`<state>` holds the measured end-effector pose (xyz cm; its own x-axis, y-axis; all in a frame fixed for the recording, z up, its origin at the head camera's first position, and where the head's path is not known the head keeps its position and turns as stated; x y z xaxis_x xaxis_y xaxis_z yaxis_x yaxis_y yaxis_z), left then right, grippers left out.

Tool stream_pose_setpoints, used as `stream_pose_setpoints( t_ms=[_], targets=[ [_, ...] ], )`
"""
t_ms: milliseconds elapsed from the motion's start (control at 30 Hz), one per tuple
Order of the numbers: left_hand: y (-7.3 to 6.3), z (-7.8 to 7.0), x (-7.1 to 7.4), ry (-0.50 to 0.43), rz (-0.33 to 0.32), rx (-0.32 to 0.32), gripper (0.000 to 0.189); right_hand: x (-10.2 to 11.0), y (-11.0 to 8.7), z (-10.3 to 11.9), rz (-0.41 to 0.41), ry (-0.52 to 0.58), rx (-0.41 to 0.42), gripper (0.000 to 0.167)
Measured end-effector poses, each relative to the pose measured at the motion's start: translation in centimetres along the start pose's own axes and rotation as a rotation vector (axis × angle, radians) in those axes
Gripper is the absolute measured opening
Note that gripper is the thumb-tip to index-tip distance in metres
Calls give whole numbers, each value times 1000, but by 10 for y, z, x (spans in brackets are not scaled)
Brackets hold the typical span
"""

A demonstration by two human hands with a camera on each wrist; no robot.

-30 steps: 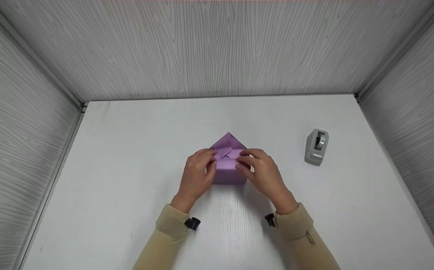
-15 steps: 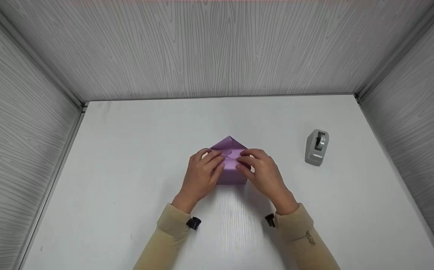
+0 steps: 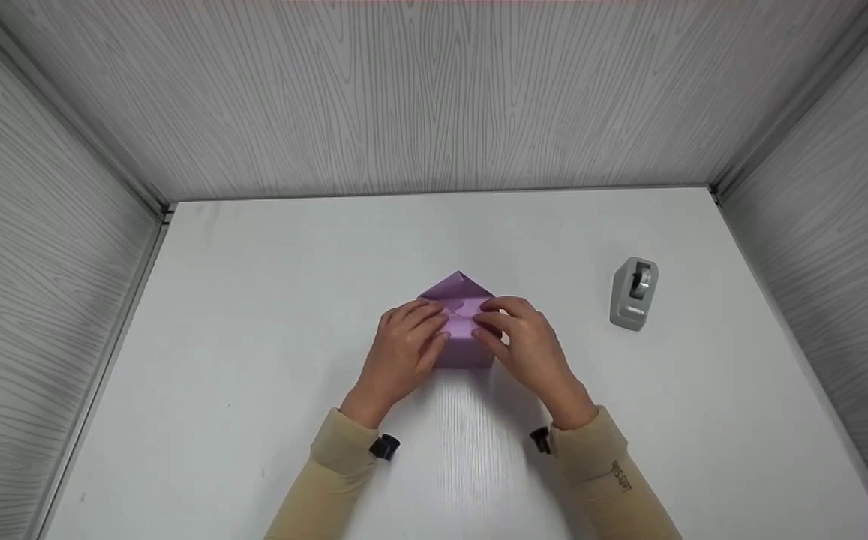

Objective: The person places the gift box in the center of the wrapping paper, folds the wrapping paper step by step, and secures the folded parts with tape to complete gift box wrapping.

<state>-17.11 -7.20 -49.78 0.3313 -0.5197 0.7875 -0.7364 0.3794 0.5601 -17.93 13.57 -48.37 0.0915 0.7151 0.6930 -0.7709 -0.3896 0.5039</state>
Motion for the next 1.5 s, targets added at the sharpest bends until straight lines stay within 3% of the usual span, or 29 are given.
stream_pose_setpoints(
  t_ms=[167,333,467,700,1100,1367,1500],
  targets=[
    [-3,11,5,-55,-159,-13,14,1,1,0,-9,7,9,18],
    [-7,17,7,-63,-201,-44,11,1,1,1,-16,5,3,19],
    [-9,17,7,-66,-171,-65,16,1,1,0,-9,0,-7,20],
    [-10,9,6,-33,-56,-61,32,1,2,0,-2,7,-11,19],
    [2,-3,-5,133,96,-8,41,0,1,1,-1,-1,-11,19],
    [5,-6,-10,175,125,13,42,-1,1,0,-14,4,3,19],
    [6,-4,-7,117,46,23,34,-1,0,0,-25,12,25,18]
  ],
)
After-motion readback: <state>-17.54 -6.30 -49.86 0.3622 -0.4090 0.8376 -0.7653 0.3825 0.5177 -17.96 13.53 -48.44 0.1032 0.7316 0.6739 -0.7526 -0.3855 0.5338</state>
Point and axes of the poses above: each hand's wrist, its own y-axis towards the middle knuckle, its own x-axis out of the back of the hand, z = x × y, the point moved 2 cm from there along y, towards the middle knuckle, and after that the axes turned 7 degrees about y, right-handed, at the moved point
